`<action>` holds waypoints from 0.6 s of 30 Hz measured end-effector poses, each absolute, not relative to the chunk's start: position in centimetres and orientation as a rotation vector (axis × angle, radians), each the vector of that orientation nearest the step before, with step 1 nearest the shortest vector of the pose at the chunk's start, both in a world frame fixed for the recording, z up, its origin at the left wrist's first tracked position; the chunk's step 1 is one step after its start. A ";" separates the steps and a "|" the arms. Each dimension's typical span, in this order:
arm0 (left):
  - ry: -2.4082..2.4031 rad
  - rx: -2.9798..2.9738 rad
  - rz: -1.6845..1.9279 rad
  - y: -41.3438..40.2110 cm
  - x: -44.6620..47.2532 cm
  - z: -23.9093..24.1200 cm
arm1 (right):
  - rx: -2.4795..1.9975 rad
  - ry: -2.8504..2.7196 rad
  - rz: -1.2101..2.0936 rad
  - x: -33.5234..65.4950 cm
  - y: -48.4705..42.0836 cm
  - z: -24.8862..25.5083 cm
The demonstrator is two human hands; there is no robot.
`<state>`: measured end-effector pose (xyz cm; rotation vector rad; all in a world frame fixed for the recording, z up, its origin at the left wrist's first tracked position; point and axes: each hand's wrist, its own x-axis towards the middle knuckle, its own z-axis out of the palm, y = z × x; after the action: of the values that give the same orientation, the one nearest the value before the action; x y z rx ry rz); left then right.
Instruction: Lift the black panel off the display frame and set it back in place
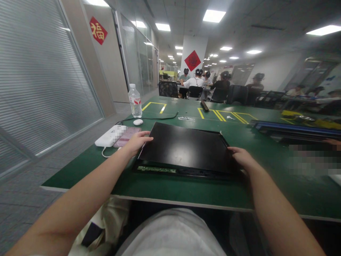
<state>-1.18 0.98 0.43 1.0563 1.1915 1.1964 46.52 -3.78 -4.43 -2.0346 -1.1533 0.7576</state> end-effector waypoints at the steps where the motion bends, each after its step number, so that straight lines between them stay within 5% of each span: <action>1: 1.220 1.078 1.179 1.1 -1.3 0.3 | -2.028 -1.151 0.751 46.5 -3.8 -4.4; 18: 1.547 1.563 1.028 1.5 -1.1 -0.6 | -2.071 -1.158 0.720 45.7 -4.3 -3.6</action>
<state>-1.10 1.54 -0.58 1.5626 1.5473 1.0281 45.70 -4.30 -3.60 -2.0706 -1.1581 0.7203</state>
